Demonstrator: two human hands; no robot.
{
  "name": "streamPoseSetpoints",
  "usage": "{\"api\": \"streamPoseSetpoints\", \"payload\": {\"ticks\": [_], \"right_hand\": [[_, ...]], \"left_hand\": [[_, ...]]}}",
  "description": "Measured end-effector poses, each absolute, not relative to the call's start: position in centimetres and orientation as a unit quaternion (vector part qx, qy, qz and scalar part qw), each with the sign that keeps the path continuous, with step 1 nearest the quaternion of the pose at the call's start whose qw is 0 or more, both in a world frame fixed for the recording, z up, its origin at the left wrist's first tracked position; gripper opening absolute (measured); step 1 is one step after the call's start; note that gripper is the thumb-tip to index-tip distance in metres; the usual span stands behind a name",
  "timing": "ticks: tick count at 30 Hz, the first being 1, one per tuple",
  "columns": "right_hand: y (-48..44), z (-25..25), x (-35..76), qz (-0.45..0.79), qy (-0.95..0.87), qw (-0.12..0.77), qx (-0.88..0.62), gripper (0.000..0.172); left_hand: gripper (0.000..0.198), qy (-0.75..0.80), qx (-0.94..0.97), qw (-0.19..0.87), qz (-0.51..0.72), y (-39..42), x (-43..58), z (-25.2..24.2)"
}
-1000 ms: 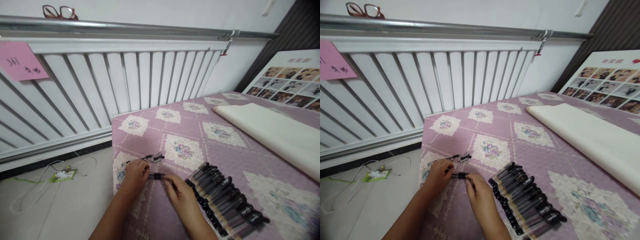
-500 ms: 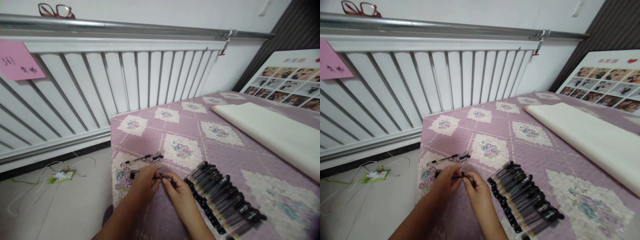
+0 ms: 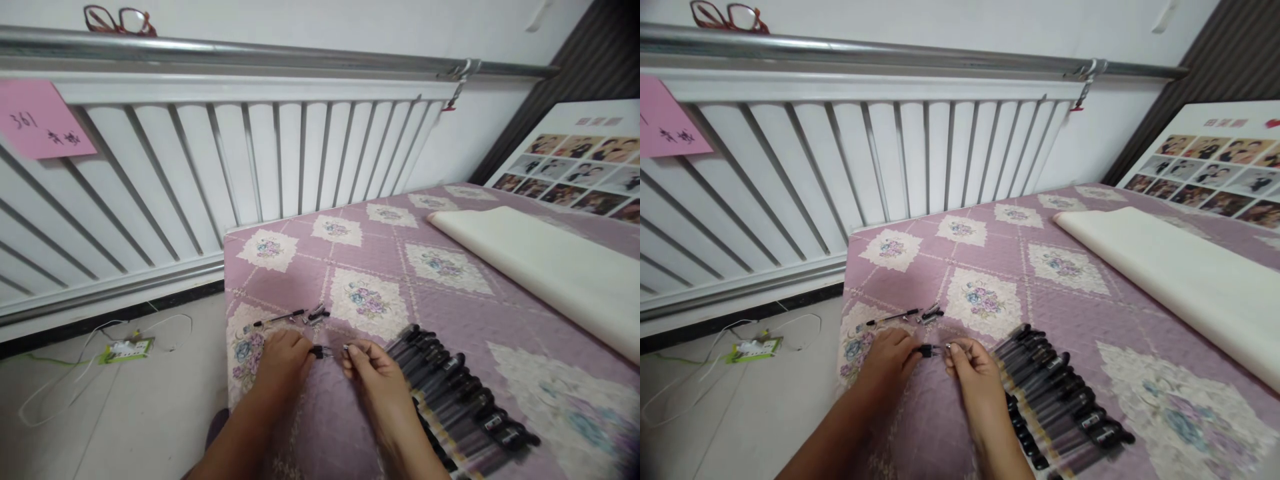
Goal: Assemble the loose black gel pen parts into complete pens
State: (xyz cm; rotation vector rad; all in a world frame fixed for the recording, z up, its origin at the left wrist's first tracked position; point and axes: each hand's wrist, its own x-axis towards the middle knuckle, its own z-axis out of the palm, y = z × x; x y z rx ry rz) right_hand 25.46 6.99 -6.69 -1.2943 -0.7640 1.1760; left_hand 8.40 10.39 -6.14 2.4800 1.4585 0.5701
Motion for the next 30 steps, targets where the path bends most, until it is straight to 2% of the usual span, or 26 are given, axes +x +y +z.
{"api": "streamPoseSetpoints", "payload": {"ticks": [3, 7, 18, 25, 30], "right_hand": [[7.1, -6.7, 25.6, 0.507, -0.299, 0.597, -0.545, 0.037], [7.2, -6.6, 25.4, 0.517, -0.288, 0.594, -0.544, 0.038], [7.1, -6.8, 25.2, 0.520, -0.280, 0.598, -0.542, 0.038], [7.2, -7.2, 25.6, 0.509, -0.285, 0.605, -0.542, 0.035], [7.2, -6.9, 25.5, 0.489, -0.326, 0.587, -0.556, 0.038]], "left_hand": [[0.006, 0.532, 0.835, 0.087, 0.110, 10.3, 8.7, -5.8], [0.009, 0.534, 0.837, 0.080, 0.084, 10.0, 9.1, -5.9], [0.010, 0.513, 0.848, 0.098, 0.095, 10.2, 9.2, -7.1], [0.019, 0.508, 0.836, 0.098, 0.185, 9.9, 9.3, -7.0], [0.021, 0.516, 0.831, 0.129, 0.165, 9.9, 9.4, -6.5]]}}
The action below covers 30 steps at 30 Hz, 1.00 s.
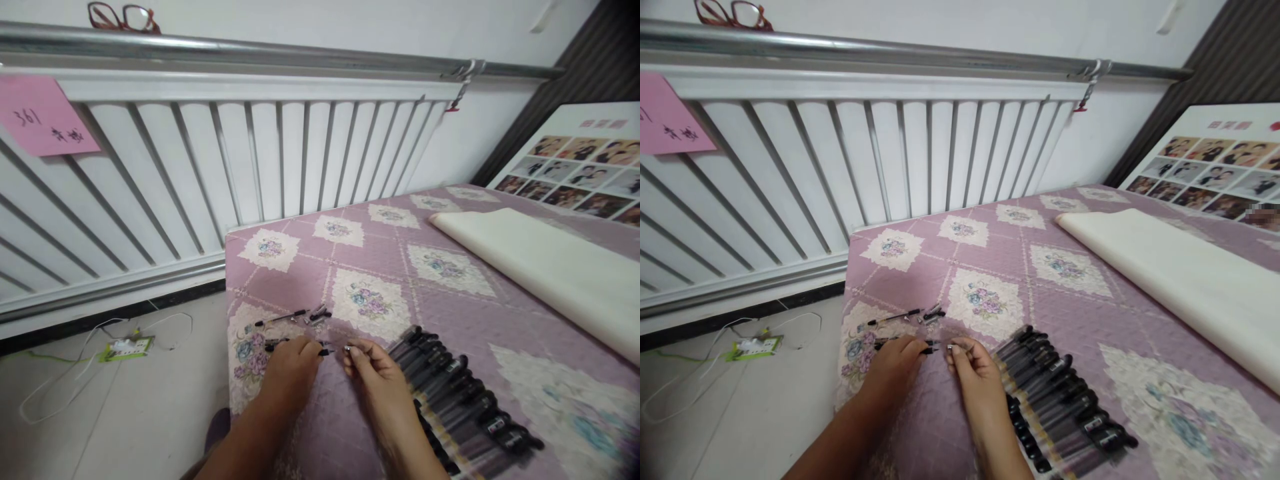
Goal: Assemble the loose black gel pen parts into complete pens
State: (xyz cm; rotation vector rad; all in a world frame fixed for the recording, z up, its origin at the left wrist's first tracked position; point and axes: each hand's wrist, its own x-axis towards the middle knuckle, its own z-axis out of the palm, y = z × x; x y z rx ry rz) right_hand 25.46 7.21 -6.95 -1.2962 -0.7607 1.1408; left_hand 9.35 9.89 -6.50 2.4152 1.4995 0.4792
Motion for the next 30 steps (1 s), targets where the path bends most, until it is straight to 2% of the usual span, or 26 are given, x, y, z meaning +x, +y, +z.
{"api": "streamPoseSetpoints", "payload": {"ticks": [6, 14, 20, 30], "right_hand": [[7.0, -6.5, 25.3, 0.447, -0.388, 0.566, -0.574, 0.039], [7.0, -6.9, 25.2, 0.441, -0.449, 0.537, -0.561, 0.032], [7.0, -6.8, 25.5, 0.419, -0.422, 0.559, -0.578, 0.035], [7.0, -7.2, 25.4, 0.454, -0.451, 0.537, -0.550, 0.028]], "left_hand": [[0.023, 0.503, 0.833, 0.150, 0.173, 9.9, 9.4, -6.2], [0.025, 0.475, 0.826, 0.185, 0.240, 9.9, 9.1, -6.6], [0.025, 0.467, 0.820, 0.186, 0.275, 9.9, 9.1, -6.8], [0.022, 0.434, 0.823, 0.178, 0.322, 10.1, 9.1, -7.5]]}}
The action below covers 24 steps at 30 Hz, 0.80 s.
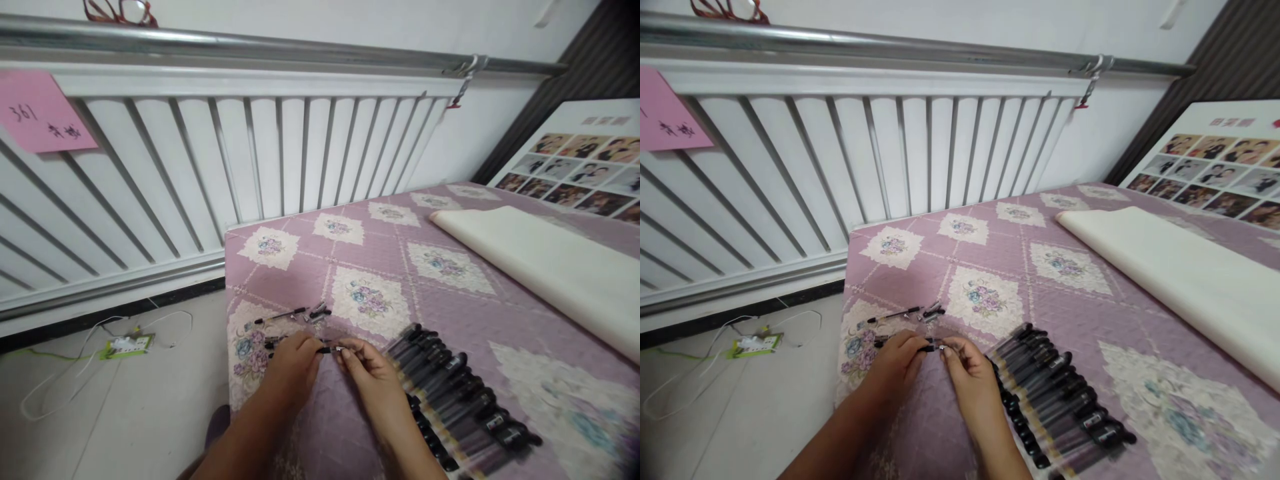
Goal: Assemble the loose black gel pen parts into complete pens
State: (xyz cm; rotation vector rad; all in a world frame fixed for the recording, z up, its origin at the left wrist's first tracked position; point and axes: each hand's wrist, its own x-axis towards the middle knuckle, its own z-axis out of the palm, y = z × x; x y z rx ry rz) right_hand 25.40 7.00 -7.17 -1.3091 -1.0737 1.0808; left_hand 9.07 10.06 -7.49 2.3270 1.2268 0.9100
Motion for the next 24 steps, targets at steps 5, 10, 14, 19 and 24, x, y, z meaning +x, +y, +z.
{"api": "streamPoseSetpoints", "payload": {"ticks": [5, 10, 14, 19, 24], "right_hand": [[7.0, -7.1, 25.3, 0.458, -0.465, 0.528, -0.544, 0.026], [6.9, -6.3, 25.4, 0.440, -0.498, 0.507, -0.549, 0.023], [7.0, -6.0, 25.5, 0.433, -0.513, 0.497, -0.550, 0.020], [7.0, -5.8, 25.7, 0.436, -0.519, 0.485, -0.552, 0.021], [7.0, -5.9, 26.2, 0.408, -0.556, 0.452, -0.566, 0.023]], "left_hand": [[0.022, 0.428, 0.818, 0.189, 0.335, 10.0, 9.1, -7.5], [0.021, 0.422, 0.819, 0.194, 0.337, 10.1, 8.9, -7.3], [0.021, 0.417, 0.819, 0.201, 0.339, 10.1, 8.8, -7.2], [0.022, 0.406, 0.819, 0.214, 0.345, 10.1, 8.8, -7.4], [0.023, 0.403, 0.822, 0.213, 0.342, 10.2, 8.8, -7.4]]}}
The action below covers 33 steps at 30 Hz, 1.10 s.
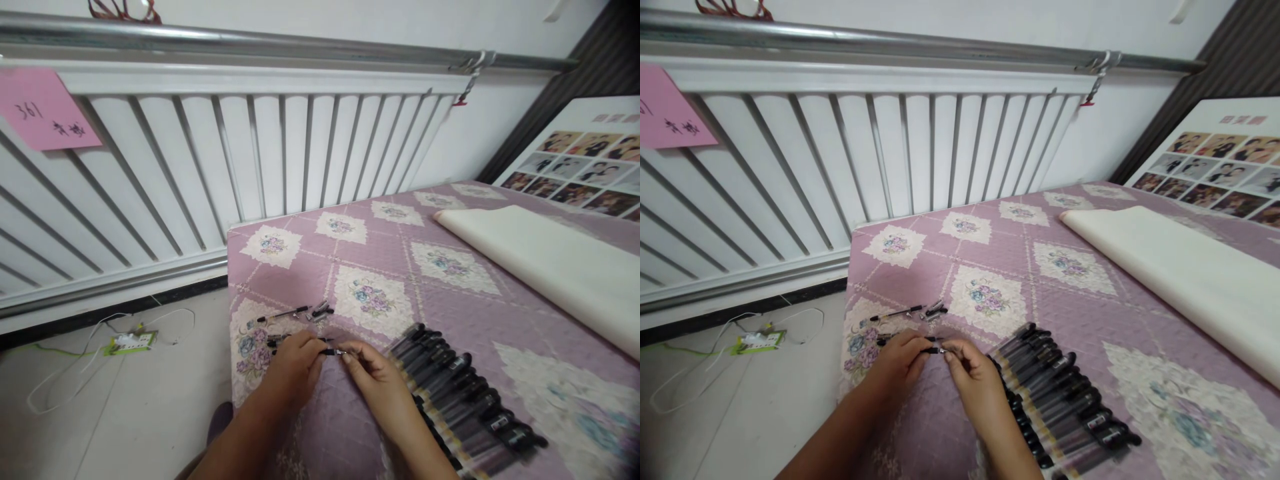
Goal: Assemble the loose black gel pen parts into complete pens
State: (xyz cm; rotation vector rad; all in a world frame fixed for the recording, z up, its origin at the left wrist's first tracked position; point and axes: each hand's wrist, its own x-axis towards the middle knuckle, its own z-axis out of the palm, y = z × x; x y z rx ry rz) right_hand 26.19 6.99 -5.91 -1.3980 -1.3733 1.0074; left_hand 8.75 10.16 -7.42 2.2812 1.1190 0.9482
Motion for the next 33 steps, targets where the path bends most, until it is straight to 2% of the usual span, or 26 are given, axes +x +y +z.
{"api": "streamPoseSetpoints", "payload": {"ticks": [7, 18, 26, 30, 33], "right_hand": [[6.9, -6.8, 26.6, 0.373, -0.609, 0.420, -0.560, 0.018], [6.7, -6.2, 26.2, 0.292, -0.674, 0.374, -0.566, 0.021], [6.5, -5.6, 26.0, 0.248, -0.692, 0.339, -0.588, 0.036], [6.4, -5.7, 25.9, 0.273, -0.664, 0.372, -0.589, 0.022], [6.5, -6.1, 25.7, 0.304, -0.649, 0.400, -0.572, 0.020]], "left_hand": [[0.021, 0.395, 0.836, 0.215, 0.316, 10.1, 8.7, -7.3], [0.018, 0.381, 0.846, 0.214, 0.307, 10.0, 8.6, -6.9], [0.016, 0.367, 0.852, 0.196, 0.318, 9.9, 8.8, -6.4], [0.015, 0.380, 0.853, 0.182, 0.308, 9.8, 8.9, -6.7], [0.030, 0.402, 0.847, 0.177, 0.301, 9.7, 8.9, -7.2]]}}
